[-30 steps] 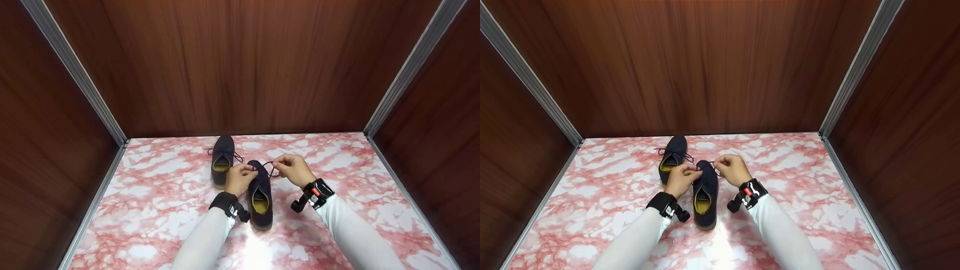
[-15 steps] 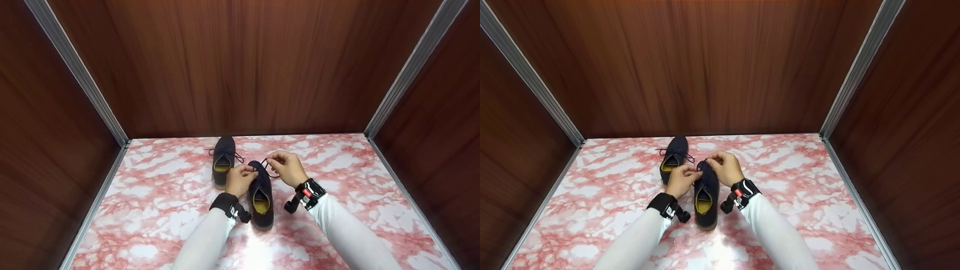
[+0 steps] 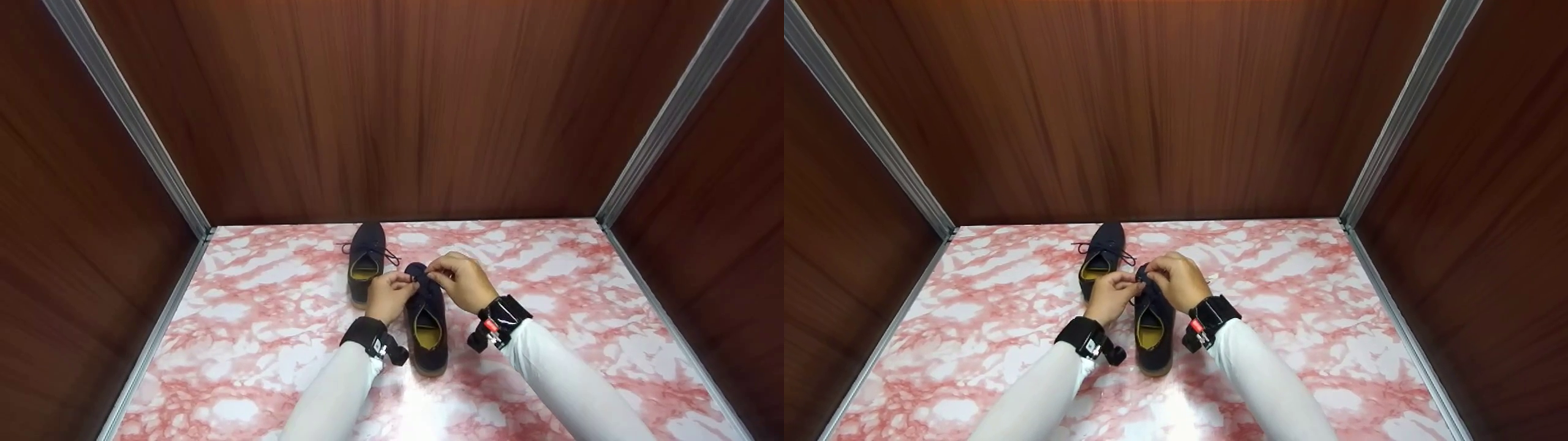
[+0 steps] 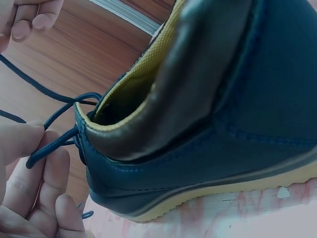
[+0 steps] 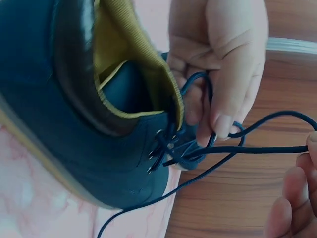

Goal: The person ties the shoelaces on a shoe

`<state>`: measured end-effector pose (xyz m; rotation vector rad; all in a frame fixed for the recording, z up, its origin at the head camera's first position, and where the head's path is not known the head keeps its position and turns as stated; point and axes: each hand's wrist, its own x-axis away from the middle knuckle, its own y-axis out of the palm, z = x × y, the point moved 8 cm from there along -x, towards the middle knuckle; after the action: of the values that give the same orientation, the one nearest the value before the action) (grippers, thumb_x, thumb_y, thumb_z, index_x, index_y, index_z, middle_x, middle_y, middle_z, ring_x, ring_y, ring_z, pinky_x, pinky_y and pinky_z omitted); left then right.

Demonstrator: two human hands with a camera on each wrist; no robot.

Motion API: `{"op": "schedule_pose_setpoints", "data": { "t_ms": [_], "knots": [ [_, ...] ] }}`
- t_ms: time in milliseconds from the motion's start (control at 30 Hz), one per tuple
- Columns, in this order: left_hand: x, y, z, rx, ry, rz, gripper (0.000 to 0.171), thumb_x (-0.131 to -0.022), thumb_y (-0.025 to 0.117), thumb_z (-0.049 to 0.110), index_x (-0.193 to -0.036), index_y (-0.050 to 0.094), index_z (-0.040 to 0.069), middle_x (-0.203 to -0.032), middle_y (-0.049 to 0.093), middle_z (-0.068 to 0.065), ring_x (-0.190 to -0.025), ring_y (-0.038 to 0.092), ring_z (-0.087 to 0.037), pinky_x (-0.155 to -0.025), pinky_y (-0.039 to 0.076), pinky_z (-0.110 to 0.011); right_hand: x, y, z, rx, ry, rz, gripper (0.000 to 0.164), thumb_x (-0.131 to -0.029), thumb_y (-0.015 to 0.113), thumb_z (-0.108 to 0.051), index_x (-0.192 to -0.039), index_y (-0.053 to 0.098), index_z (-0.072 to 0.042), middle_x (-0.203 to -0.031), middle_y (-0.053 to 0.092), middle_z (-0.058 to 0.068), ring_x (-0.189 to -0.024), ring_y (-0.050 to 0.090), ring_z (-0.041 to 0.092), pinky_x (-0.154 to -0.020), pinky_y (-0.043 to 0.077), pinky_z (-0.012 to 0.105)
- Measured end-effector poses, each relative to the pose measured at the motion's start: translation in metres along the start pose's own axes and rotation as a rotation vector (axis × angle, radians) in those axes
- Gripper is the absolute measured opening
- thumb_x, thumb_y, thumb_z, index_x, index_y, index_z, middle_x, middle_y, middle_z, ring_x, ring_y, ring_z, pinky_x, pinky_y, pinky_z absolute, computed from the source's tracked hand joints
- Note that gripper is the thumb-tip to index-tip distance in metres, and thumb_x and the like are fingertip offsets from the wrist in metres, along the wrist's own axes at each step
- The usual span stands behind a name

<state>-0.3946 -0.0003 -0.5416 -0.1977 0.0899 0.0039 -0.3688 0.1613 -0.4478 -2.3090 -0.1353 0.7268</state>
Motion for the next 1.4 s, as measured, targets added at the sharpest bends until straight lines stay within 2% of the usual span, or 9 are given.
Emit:
{"op": "schedule_pose_setpoints", "data": {
  "t_ms": [167,400,567,700,867,1033,1233,1300,1400],
  "knots": [
    [0.001,-0.001,-0.006,0.025,-0.012,0.000,0.013,-0.087,0.081,0.005,-0.097,0.077,-0.001,-0.092,0.081,-0.013,-0.080,0.072,-0.006,-0.071,0.056,-0.018,0.005,0.011,0.006,0.036,-0.025,-0.049,0.005,-0.092,0.078,-0.008,-0.095,0.080,-0.011,-0.091,0.073,0.003,-0.078,0.063,0.012,-0.071,0.053,0.024],
    [0.002,-0.003,-0.011,0.037,-0.020,0.005,0.015,-0.086,0.081,0.005,-0.098,0.077,-0.002,-0.094,0.080,-0.015,-0.081,0.073,-0.008,-0.073,0.058,-0.019,0.014,0.024,0.029,0.029,0.064,-0.111,0.004,-0.090,0.080,-0.009,-0.093,0.080,-0.012,-0.091,0.073,0.004,-0.078,0.061,0.011,-0.072,0.051,0.023],
    [0.003,-0.004,-0.014,0.034,-0.030,0.012,0.015,-0.087,0.081,0.008,-0.097,0.076,-0.002,-0.093,0.080,-0.014,-0.080,0.072,-0.007,-0.072,0.057,-0.019,0.019,0.029,0.048,-0.039,0.172,-0.158,0.006,-0.094,0.077,-0.012,-0.099,0.079,-0.010,-0.095,0.075,0.005,-0.078,0.063,0.008,-0.071,0.052,0.021],
    [0.004,-0.006,-0.016,0.031,-0.035,0.018,0.014,-0.087,0.082,0.009,-0.096,0.076,-0.001,-0.091,0.080,-0.013,-0.077,0.071,-0.005,-0.070,0.055,-0.017,0.024,0.025,0.064,-0.049,0.268,-0.113,0.005,-0.097,0.074,-0.015,-0.096,0.077,-0.010,-0.089,0.075,0.003,-0.070,0.060,0.006,-0.067,0.050,0.021],
    [0.005,-0.007,-0.018,0.030,-0.034,0.023,0.014,-0.086,0.082,0.008,-0.095,0.076,-0.001,-0.091,0.080,-0.013,-0.076,0.070,-0.003,-0.069,0.054,-0.016,0.032,0.024,0.085,0.000,0.382,-0.094,0.018,-0.101,0.069,-0.021,-0.087,0.073,-0.010,-0.073,0.065,-0.002,-0.066,0.054,0.007,-0.065,0.043,0.023],
    [0.005,-0.007,-0.019,0.042,-0.035,0.019,0.016,-0.086,0.082,0.007,-0.096,0.075,-0.003,-0.091,0.080,-0.014,-0.075,0.069,-0.002,-0.069,0.054,-0.016,0.045,0.031,0.109,0.029,0.509,-0.142,0.032,-0.107,0.059,-0.030,-0.087,0.067,-0.006,-0.073,0.068,0.004,-0.066,0.056,0.012,-0.065,0.044,0.027],
    [0.006,-0.006,-0.021,0.059,-0.047,0.008,0.015,-0.086,0.082,0.006,-0.097,0.075,-0.003,-0.094,0.080,-0.013,-0.077,0.070,-0.003,-0.071,0.057,-0.017,0.060,0.048,0.128,-0.122,0.659,-0.246,0.045,-0.112,0.043,-0.038,-0.109,0.064,0.002,-0.082,0.073,0.018,-0.064,0.069,0.018,-0.064,0.059,0.032],
    [0.007,-0.005,-0.020,0.060,-0.045,0.003,0.016,-0.086,0.081,0.006,-0.097,0.075,-0.004,-0.095,0.080,-0.014,-0.078,0.071,-0.004,-0.071,0.057,-0.018,0.063,0.052,0.130,-0.187,0.695,-0.252,0.047,-0.113,0.041,-0.039,-0.113,0.063,0.002,-0.082,0.074,0.019,-0.062,0.070,0.018,-0.061,0.061,0.034],
    [0.007,-0.004,-0.020,0.062,-0.038,0.002,0.016,-0.086,0.081,0.005,-0.097,0.074,-0.005,-0.096,0.079,-0.015,-0.081,0.072,-0.006,-0.071,0.057,-0.018,0.063,0.057,0.130,-0.245,0.700,-0.246,0.048,-0.113,0.042,-0.038,-0.112,0.064,0.005,-0.079,0.074,0.018,-0.061,0.069,0.016,-0.059,0.059,0.032]
  ]
}}
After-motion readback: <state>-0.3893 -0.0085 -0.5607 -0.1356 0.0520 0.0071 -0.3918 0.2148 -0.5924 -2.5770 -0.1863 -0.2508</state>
